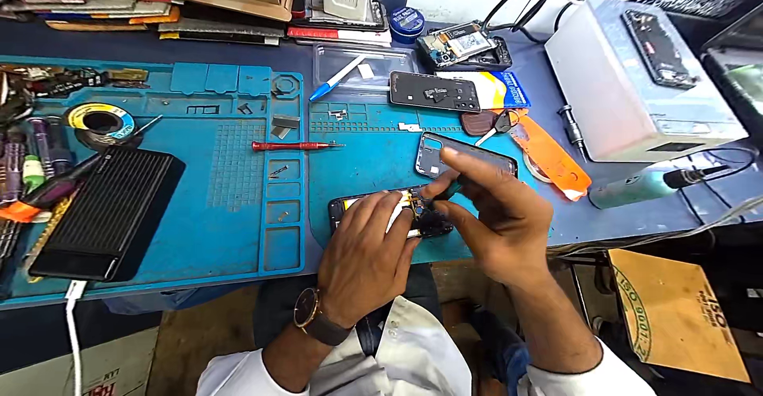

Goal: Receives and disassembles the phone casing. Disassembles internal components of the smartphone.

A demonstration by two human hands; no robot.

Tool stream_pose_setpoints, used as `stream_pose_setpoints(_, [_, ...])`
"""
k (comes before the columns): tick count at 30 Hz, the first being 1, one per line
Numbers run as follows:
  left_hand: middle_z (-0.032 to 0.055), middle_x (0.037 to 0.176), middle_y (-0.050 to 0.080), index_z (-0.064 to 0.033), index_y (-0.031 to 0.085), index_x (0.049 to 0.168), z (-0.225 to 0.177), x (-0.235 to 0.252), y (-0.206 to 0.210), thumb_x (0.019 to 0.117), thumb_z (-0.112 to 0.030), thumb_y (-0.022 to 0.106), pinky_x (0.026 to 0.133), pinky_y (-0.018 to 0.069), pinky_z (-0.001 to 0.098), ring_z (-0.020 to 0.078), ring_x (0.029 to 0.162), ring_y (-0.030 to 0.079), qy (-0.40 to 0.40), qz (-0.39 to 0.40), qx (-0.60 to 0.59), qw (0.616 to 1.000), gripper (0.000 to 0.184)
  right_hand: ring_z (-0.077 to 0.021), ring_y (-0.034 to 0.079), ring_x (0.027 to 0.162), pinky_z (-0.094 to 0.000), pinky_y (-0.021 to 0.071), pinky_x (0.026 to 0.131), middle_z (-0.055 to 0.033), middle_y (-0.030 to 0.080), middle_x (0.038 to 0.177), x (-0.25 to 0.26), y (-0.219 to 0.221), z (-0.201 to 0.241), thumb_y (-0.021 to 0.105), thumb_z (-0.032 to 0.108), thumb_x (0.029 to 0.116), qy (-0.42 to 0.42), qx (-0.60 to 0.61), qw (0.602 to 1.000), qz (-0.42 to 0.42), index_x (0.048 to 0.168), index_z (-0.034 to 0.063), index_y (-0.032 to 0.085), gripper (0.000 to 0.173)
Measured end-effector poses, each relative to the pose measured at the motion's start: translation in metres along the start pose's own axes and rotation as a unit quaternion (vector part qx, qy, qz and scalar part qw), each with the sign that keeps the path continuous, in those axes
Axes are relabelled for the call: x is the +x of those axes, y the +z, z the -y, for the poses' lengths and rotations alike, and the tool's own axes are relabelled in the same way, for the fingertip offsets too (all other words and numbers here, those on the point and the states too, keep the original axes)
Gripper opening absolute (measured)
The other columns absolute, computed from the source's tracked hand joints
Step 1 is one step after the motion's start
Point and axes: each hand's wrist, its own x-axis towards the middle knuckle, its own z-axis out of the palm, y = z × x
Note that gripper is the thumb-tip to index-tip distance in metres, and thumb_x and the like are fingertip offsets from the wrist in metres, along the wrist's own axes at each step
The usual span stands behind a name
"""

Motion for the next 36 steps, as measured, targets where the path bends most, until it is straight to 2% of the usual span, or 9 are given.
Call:
stream_pose_setpoints(3, [0.0099,0.139,0.062,-0.0108,0.072,0.121,0.0,0.0,-0.002,0.1015,-0.037,0.053,0.113,0.0425,0.0448,0.0273,0.133,0.055,-0.002,-0.002,-0.008,1.0,0.038,-0.0243,0.064,0.117,-0.0433,0.0563,0.102,-0.0143,0.063,0.127,-0.002,0.001,-0.001,0.071,0.001,0.0859,0.003,-0.028,1.0,0.005,0.14,-0.0031,0.058,0.056])
stream_pose_setpoints(6, [0.0077,0.139,0.063,-0.0132,0.073,0.121,0.001,0.002,-0.005,0.1004,-0.036,0.058,0.11,0.0459,0.0437,0.0252,0.131,0.057,-0.024,-0.01,-0.044,0.999,0.035,-0.0197,0.068,0.097,-0.0356,0.0629,0.083,-0.0119,0.065,0.114,-0.011,0.005,0.0,0.078,-0.002,0.0861,0.055,-0.068,0.992,-0.087,0.147,-0.0006,0.053,0.066])
stream_pose_setpoints(8, [0.0049,0.139,0.062,-0.0148,0.073,0.119,0.001,0.003,-0.008,0.0993,-0.035,0.061,0.108,0.048,0.0428,0.0233,0.129,0.058,-0.048,-0.017,-0.073,0.996,0.031,-0.025,0.072,0.102,-0.0393,0.0644,0.087,-0.0144,0.068,0.12,-0.017,0.006,0.007,0.07,-0.01,0.0883,0.101,-0.006,0.986,-0.131,0.157,0.0008,0.037,0.077])
stream_pose_setpoints(10, [0.0042,0.138,0.063,-0.0143,0.074,0.117,0.0,0.005,-0.011,0.0977,-0.032,0.064,0.108,0.0474,0.0434,0.0237,0.13,0.057,-0.059,-0.026,-0.084,0.994,0.028,-0.0277,0.071,0.105,-0.0429,0.0632,0.091,-0.0144,0.068,0.12,-0.023,0.006,0.011,0.067,-0.012,0.0887,0.114,0.056,0.975,-0.182,0.159,0.0026,0.031,0.08])
stream_pose_setpoints(15, [0.0008,0.118,0.071,-0.0162,0.078,0.104,-0.012,0.013,-0.016,0.0933,-0.029,0.07,0.112,0.0447,0.0447,0.0209,0.122,0.062,-0.058,-0.053,-0.111,0.991,0.018,-0.0279,0.072,0.101,-0.0458,0.0637,0.089,-0.0137,0.067,0.117,-0.035,0.01,0.018,0.071,-0.009,0.0872,0.168,0.153,0.935,-0.273,0.153,0.0068,0.043,0.074])
stream_pose_setpoints(20, [-0.0034,0.104,0.073,-0.0167,0.078,0.093,-0.017,0.01,-0.013,0.094,-0.022,0.07,0.104,0.0488,0.0406,0.0163,0.111,0.064,-0.067,-0.073,-0.144,0.985,0.01,-0.028,0.072,0.099,-0.0434,0.0648,0.084,-0.0156,0.067,0.117,-0.043,0.013,0.019,0.071,-0.009,0.0873,0.179,0.162,0.92,-0.31,0.153,0.0056,0.043,0.073])
stream_pose_setpoints(27, [-0.003,0.108,0.074,-0.0177,0.081,0.099,-0.023,0.014,-0.017,0.0951,-0.028,0.071,0.101,0.0503,0.0401,0.0166,0.111,0.065,-0.052,-0.096,-0.147,0.983,0.015,-0.0235,0.072,0.093,-0.0407,0.0655,0.081,-0.0125,0.066,0.115,-0.048,0.018,0.019,0.075,-0.007,0.0855,0.186,0.137,0.919,-0.318,0.152,0.004,0.045,0.073])
stream_pose_setpoints(32, [0.001,0.13,0.068,-0.0163,0.074,0.124,-0.015,0.008,-0.014,0.0935,-0.04,0.072,0.102,0.0497,0.0429,0.0218,0.121,0.061,-0.058,-0.062,-0.084,0.993,0.039,-0.023,0.071,0.099,-0.036,0.0651,0.083,-0.0126,0.067,0.114,-0.049,0.019,0.021,0.074,-0.01,0.0854,0.128,0.039,0.946,-0.294,0.152,-0.0035,0.04,0.075])
stream_pose_setpoints(36, [0.0022,0.129,0.069,-0.0149,0.077,0.116,-0.003,-0.005,-0.01,0.0969,-0.034,0.067,0.107,0.0469,0.045,0.0239,0.125,0.059,-0.024,-0.029,-0.051,0.998,0.028,-0.0245,0.07,0.102,-0.0376,0.0651,0.083,-0.0129,0.066,0.115,-0.055,0.02,0.019,0.074,-0.008,0.0866,0.077,-0.042,0.965,-0.249,0.15,-0.0037,0.045,0.07])
